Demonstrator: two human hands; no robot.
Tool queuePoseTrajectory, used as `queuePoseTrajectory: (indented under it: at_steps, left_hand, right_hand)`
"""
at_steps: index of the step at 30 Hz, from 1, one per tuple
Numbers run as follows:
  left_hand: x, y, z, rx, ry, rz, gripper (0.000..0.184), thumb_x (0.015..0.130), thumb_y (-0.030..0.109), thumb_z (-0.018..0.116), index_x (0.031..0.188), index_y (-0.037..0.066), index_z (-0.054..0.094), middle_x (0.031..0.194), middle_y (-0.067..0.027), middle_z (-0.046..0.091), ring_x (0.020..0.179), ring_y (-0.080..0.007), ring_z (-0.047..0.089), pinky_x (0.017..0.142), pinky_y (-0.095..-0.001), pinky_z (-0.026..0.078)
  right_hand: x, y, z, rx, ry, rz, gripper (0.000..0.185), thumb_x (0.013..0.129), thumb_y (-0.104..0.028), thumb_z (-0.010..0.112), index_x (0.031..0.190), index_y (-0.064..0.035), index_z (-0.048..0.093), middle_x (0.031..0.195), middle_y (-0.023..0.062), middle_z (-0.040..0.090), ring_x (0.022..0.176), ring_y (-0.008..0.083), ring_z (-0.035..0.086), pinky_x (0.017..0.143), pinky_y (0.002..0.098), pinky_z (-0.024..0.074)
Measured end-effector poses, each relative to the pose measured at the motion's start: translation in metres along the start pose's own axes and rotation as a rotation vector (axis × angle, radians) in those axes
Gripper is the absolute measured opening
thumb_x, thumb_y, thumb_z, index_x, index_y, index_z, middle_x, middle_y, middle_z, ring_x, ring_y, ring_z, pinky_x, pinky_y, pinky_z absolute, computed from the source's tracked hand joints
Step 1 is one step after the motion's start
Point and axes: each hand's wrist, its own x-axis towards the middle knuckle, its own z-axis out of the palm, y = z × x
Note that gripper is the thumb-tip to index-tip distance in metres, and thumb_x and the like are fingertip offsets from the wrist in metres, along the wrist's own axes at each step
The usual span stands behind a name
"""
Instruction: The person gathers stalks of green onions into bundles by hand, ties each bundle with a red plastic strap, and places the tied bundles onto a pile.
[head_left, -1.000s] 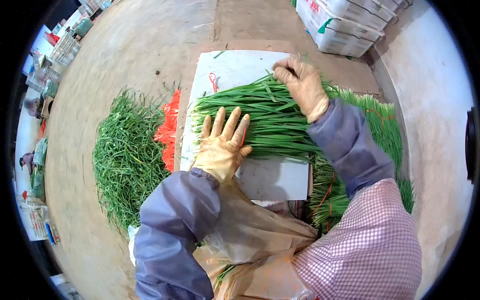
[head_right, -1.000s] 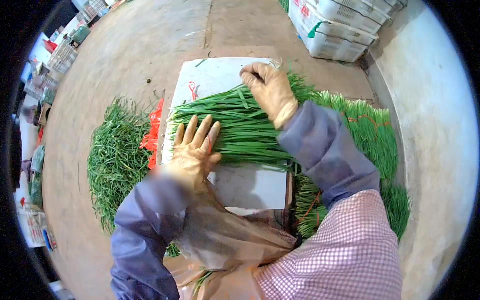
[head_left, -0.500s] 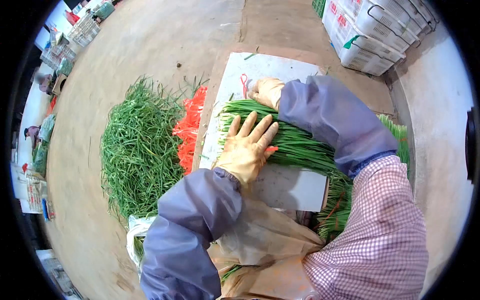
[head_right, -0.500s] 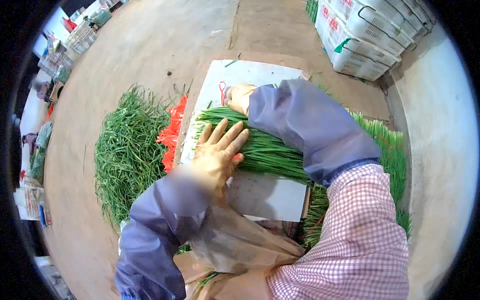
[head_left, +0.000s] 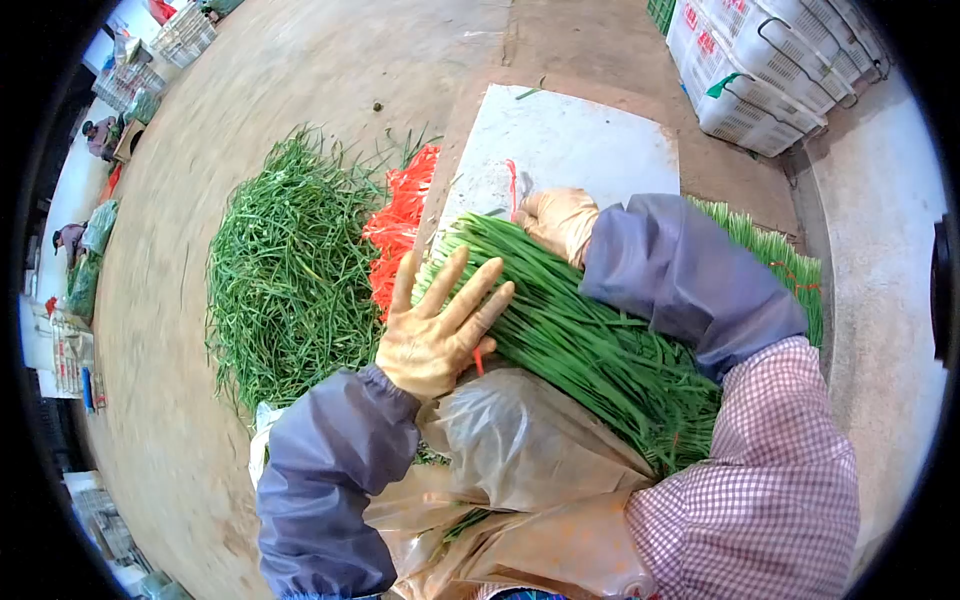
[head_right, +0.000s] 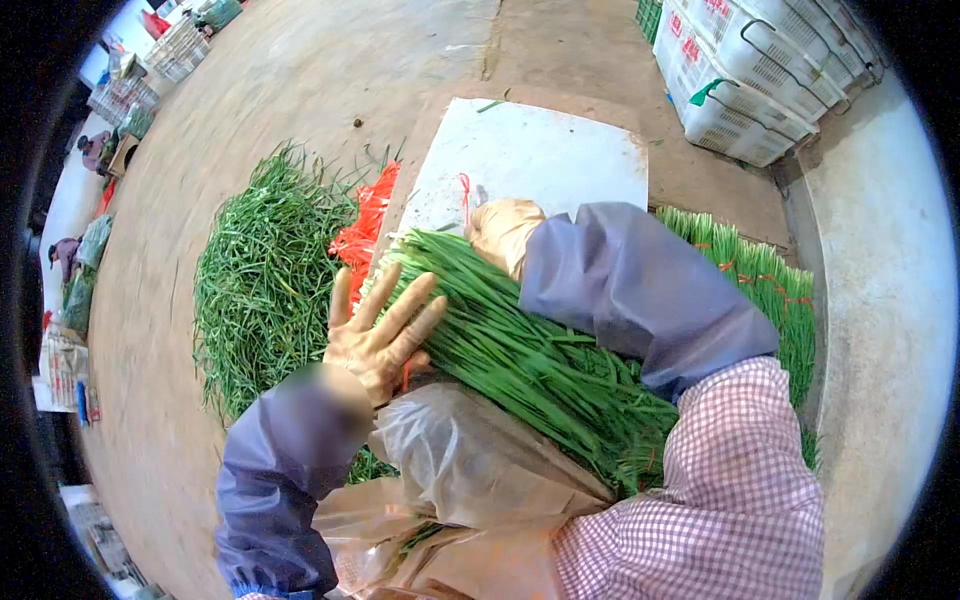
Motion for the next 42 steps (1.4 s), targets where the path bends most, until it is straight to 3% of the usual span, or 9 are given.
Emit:
queuePoseTrajectory:
  at_steps: [9,14,22,25,29,30,34,37,42]
  left_hand:
    - [-0.058,0.020,0.007,0.187,0.220,-0.186,0.046,0.084,0.043,0.065,0.127,0.025,0.063,0.140,-0.0045,0.054,0.133,-0.0273,0.048,0.117,-0.0563,0.000]
    - [-0.065,0.026,0.016,0.145,0.396,-0.244,0.033,0.080,0.030,0.074,0.111,0.019,0.070,0.103,0.0006,0.065,0.087,-0.0181,0.060,0.102,-0.0442,0.035]
    - [-0.107,0.010,0.063,-0.264,0.505,-0.544,0.014,0.085,0.021,0.072,0.092,0.009,0.071,0.082,-0.0060,0.068,0.077,-0.0266,0.063,0.078,-0.0396,0.048]
    - [-0.102,0.029,0.045,-0.631,0.489,-0.777,0.013,0.087,0.019,0.070,0.090,0.006,0.071,0.084,-0.0086,0.069,0.079,-0.0277,0.065,0.075,-0.0380,0.050]
    - [-0.079,0.040,0.024,-1.027,0.408,-1.041,0.016,0.085,0.017,0.074,0.090,0.002,0.073,0.082,-0.0092,0.070,0.075,-0.0192,0.067,0.070,-0.0299,0.051]
    - [-0.071,0.042,0.021,-1.084,0.401,-1.024,0.018,0.087,0.016,0.074,0.093,-0.001,0.072,0.081,-0.0033,0.072,0.071,-0.0093,0.062,0.069,-0.0245,0.049]
    - [-0.043,0.047,0.001,-1.139,0.282,-0.916,0.015,0.087,0.010,0.073,0.096,-0.002,0.072,0.083,-0.0058,0.072,0.073,-0.0118,0.065,0.071,-0.0265,0.051]
    - [-0.030,0.046,-0.003,-1.219,0.214,-0.830,0.016,0.089,0.010,0.071,0.099,-0.002,0.071,0.088,-0.0078,0.072,0.078,-0.0127,0.065,0.072,-0.0264,0.052]
    - [-0.022,0.043,0.007,-1.220,0.157,-0.701,0.015,0.091,0.010,0.066,0.102,0.000,0.069,0.088,-0.0110,0.071,0.082,-0.0172,0.067,0.074,-0.0287,0.053]
  right_hand:
    - [0.042,0.034,-0.009,0.104,0.066,0.053,0.037,0.084,-0.037,0.062,0.105,-0.0084,0.073,0.098,0.0175,0.071,0.093,0.0327,0.067,0.083,0.0401,0.0507]
    - [0.056,0.009,-0.007,-0.051,0.153,0.083,0.037,0.084,-0.039,0.067,0.102,-0.0061,0.071,0.096,0.0181,0.070,0.092,0.0326,0.067,0.083,0.0407,0.0505]
    - [0.056,0.023,0.000,-0.100,0.139,0.088,0.018,0.082,-0.018,0.064,0.092,-0.0042,0.069,0.087,0.0160,0.070,0.084,0.0290,0.068,0.076,0.0394,0.0519]
    - [0.036,0.033,0.007,0.183,0.229,-0.015,0.022,0.084,-0.017,0.063,0.103,-0.0068,0.070,0.087,0.0126,0.071,0.081,0.0269,0.069,0.076,0.0375,0.0530]
    - [0.030,0.037,0.021,0.530,0.401,-0.106,0.008,0.085,-0.010,0.063,0.082,-0.0022,0.065,0.068,0.0090,0.065,0.060,0.0161,0.065,0.058,0.0316,0.0519]
    - [0.036,0.042,0.028,0.776,0.357,-0.032,0.007,0.084,-0.007,0.065,0.078,-0.0024,0.064,0.068,0.0064,0.065,0.056,0.0137,0.063,0.051,0.0299,0.0498]
    - [0.016,0.031,0.018,1.241,0.187,0.040,0.016,0.079,-0.003,0.071,0.093,-0.0012,0.065,0.074,0.0058,0.067,0.056,0.0122,0.061,0.052,0.0253,0.0486]
    - [-0.001,0.021,0.013,1.337,0.182,0.018,0.031,0.078,-0.003,0.075,0.106,-0.0002,0.063,0.074,0.0065,0.067,0.058,0.0120,0.062,0.054,0.0252,0.0496]
    - [-0.011,0.026,0.013,1.444,0.055,0.064,0.019,0.079,-0.003,0.076,0.097,-0.0004,0.069,0.081,0.0075,0.070,0.069,0.0123,0.065,0.063,0.0258,0.0542]
